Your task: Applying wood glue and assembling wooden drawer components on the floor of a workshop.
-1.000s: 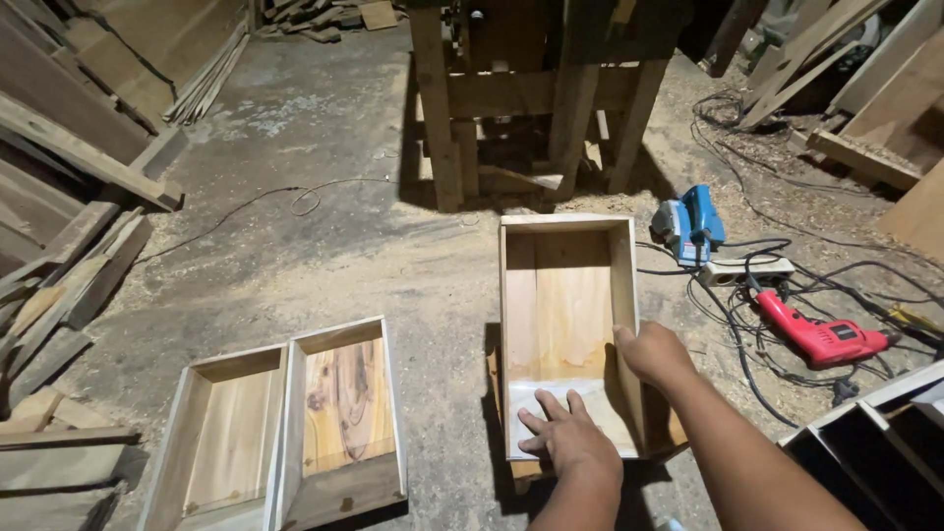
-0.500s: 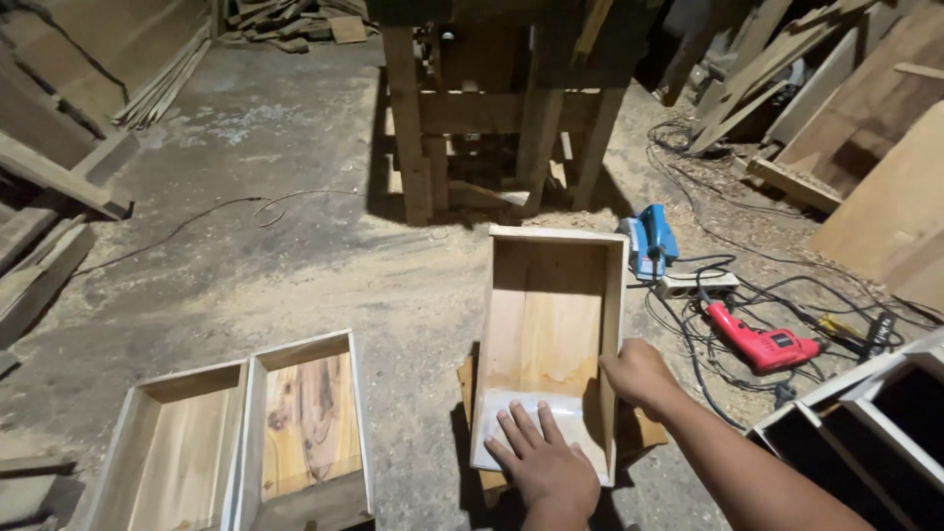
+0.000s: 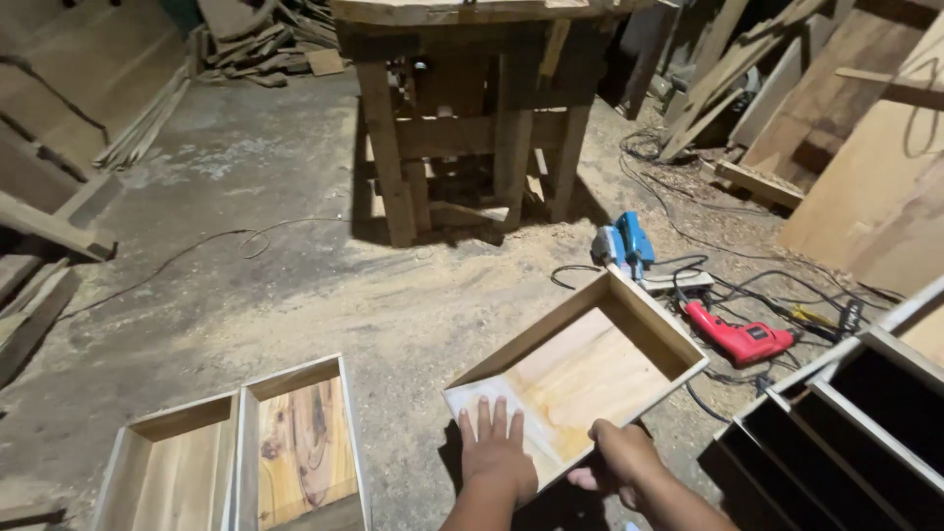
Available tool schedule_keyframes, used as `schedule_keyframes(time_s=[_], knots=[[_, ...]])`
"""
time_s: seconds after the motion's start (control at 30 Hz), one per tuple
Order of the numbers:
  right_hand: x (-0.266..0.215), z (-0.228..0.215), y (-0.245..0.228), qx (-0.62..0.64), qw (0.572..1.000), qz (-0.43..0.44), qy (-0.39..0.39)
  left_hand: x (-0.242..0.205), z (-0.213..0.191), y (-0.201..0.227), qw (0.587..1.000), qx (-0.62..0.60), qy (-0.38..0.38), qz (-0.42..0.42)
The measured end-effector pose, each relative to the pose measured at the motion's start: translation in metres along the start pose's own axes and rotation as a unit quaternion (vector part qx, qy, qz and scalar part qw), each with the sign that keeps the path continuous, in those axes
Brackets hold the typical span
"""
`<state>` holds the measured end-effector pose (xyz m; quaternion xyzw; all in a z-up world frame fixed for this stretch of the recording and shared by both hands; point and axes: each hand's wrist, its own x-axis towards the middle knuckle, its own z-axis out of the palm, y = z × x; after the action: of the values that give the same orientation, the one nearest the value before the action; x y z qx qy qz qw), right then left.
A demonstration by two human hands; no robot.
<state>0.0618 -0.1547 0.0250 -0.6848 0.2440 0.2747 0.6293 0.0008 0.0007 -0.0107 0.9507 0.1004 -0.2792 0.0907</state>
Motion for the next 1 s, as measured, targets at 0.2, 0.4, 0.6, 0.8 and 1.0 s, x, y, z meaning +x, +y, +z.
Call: schedule_keyframes(time_s=[0.2,0.4,0.6,0.8,1.0], knots=[[-0.008,0.008,0.003,-0.054,0.997,0.037,-0.032,0.011,0.011,0.000,0.995,-0.069,0.022,-0.063],[-0.013,0.003,-0.001,-0.154,0.983,0.072,-0.066,0.006,-0.004,0.008,0.989,-0.117,0.016,-0.088],[-0.031,0.005,-0.016,-0.183,0.978,0.070,-0.067,0.017,-0.020,0.016,0.992,-0.093,-0.011,-0.090],[-0.024,0.002,-0.014,-0.184,0.977,0.078,-0.070,0.027,-0.020,0.020,0.989,-0.108,-0.006,-0.099],[-0.008,-0.002,-0.002,-0.171,0.977,0.087,-0.090,0.037,-0.015,0.014,0.991,-0.098,-0.011,-0.091]])
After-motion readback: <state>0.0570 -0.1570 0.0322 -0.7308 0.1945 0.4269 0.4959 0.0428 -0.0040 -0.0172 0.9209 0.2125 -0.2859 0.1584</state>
